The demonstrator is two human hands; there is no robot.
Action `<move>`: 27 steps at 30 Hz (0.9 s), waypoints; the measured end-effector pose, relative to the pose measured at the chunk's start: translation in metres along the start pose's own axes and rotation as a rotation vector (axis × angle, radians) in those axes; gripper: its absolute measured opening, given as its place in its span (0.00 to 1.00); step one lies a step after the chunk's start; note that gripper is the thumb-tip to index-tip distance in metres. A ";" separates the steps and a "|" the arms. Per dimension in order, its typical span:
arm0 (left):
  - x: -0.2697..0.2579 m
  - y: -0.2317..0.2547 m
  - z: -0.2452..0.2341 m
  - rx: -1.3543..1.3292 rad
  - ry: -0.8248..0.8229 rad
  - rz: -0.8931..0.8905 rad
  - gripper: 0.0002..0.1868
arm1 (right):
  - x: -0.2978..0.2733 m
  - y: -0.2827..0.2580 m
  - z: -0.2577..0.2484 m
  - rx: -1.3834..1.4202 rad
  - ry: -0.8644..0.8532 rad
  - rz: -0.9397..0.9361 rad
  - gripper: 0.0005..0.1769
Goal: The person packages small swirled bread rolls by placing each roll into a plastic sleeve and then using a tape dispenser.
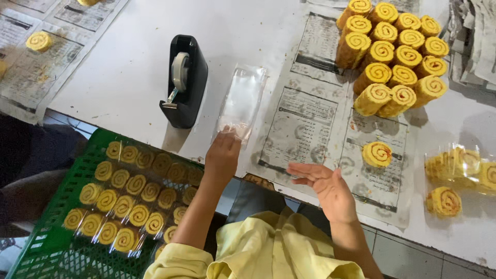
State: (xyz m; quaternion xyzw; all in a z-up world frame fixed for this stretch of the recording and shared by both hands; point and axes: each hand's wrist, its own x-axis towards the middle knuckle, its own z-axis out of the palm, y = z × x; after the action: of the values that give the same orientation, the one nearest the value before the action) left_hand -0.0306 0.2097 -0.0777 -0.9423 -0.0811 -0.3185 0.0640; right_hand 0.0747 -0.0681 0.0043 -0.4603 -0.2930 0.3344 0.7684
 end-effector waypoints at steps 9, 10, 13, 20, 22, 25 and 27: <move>0.002 0.001 -0.034 -0.052 0.054 -0.145 0.15 | -0.006 0.004 -0.004 -0.045 0.015 0.054 0.48; 0.000 -0.001 -0.032 -0.049 0.044 -0.153 0.15 | -0.006 0.004 -0.006 -0.053 0.016 0.053 0.48; -0.001 0.000 -0.034 -0.069 0.027 -0.176 0.16 | -0.009 0.006 -0.011 -0.090 0.024 0.057 0.50; -0.006 0.001 -0.037 -0.295 -0.044 -0.274 0.15 | -0.013 0.012 -0.028 -0.128 0.075 0.088 0.58; -0.004 0.001 -0.046 -0.307 -0.033 -0.293 0.17 | -0.014 0.009 -0.030 -0.110 0.074 0.083 0.59; 0.004 0.000 -0.062 -0.383 0.026 -0.381 0.17 | -0.014 0.006 -0.033 -0.084 0.077 0.060 0.61; 0.009 -0.002 -0.077 -0.443 0.063 -0.458 0.15 | -0.015 0.005 -0.036 -0.068 0.079 0.053 0.62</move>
State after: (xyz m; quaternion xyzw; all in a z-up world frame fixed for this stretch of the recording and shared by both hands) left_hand -0.0694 0.1989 -0.0113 -0.8802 -0.2177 -0.3634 -0.2138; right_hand 0.0918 -0.0964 -0.0164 -0.5067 -0.2612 0.3259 0.7542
